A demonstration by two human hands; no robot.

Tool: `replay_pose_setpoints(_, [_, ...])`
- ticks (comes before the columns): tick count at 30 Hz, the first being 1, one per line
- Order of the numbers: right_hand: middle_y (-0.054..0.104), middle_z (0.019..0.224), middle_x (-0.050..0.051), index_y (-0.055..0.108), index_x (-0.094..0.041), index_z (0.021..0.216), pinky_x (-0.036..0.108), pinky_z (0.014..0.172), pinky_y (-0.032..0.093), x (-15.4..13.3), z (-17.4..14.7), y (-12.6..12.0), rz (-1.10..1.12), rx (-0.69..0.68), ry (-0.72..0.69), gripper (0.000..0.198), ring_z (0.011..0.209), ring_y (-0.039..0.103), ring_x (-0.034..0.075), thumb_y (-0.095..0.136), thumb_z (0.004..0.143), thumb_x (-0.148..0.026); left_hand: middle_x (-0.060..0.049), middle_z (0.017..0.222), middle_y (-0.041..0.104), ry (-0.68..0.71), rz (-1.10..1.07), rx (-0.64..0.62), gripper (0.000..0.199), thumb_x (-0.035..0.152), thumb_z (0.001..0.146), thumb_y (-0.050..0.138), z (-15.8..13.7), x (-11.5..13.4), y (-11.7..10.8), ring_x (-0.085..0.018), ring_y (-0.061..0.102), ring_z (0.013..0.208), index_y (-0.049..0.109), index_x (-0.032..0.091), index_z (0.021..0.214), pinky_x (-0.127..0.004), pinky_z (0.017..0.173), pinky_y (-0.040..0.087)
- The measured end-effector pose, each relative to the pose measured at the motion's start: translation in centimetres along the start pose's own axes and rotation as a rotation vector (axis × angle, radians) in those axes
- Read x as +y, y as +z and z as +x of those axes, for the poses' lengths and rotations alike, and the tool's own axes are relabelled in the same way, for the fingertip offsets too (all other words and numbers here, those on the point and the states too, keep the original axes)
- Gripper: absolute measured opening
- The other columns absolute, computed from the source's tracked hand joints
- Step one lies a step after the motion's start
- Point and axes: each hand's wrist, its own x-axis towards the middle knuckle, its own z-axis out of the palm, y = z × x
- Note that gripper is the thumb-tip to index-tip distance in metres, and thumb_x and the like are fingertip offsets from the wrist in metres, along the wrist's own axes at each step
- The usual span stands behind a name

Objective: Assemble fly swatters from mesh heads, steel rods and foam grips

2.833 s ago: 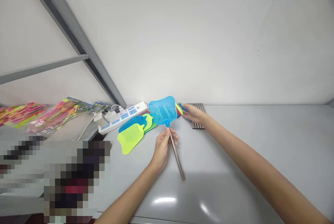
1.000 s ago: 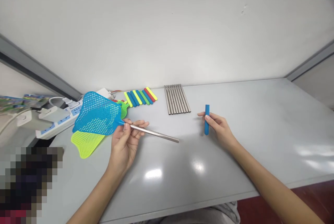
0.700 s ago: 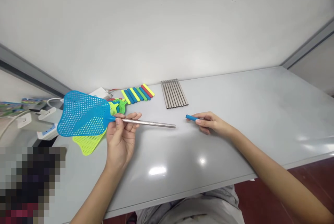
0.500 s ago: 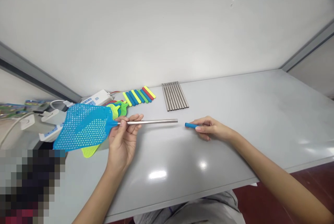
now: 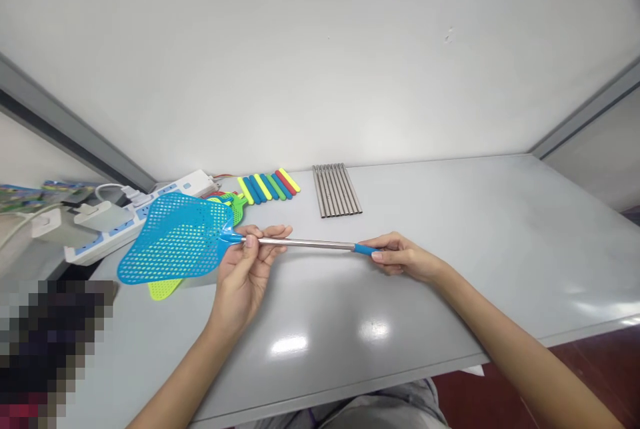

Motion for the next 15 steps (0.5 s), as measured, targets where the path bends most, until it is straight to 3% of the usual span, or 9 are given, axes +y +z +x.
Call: replay_pose_setpoints(15, [0.026, 0.051, -0.005, 0.059, -0.010, 0.100, 0.022, 0.040, 0.010, -0.33, -0.16, 0.24, 0.005, 0.019, 0.001, 0.032, 0.042, 0.020, 0.004, 0.056, 0.071, -0.022, -0.007, 0.086, 0.064, 0.009, -0.008, 0.006, 0.008, 0.023, 0.075, 0.053, 0.02, -0.49, 0.30, -0.020, 0.057, 0.092, 0.049, 0.017, 0.079, -0.023, 0.067, 0.048])
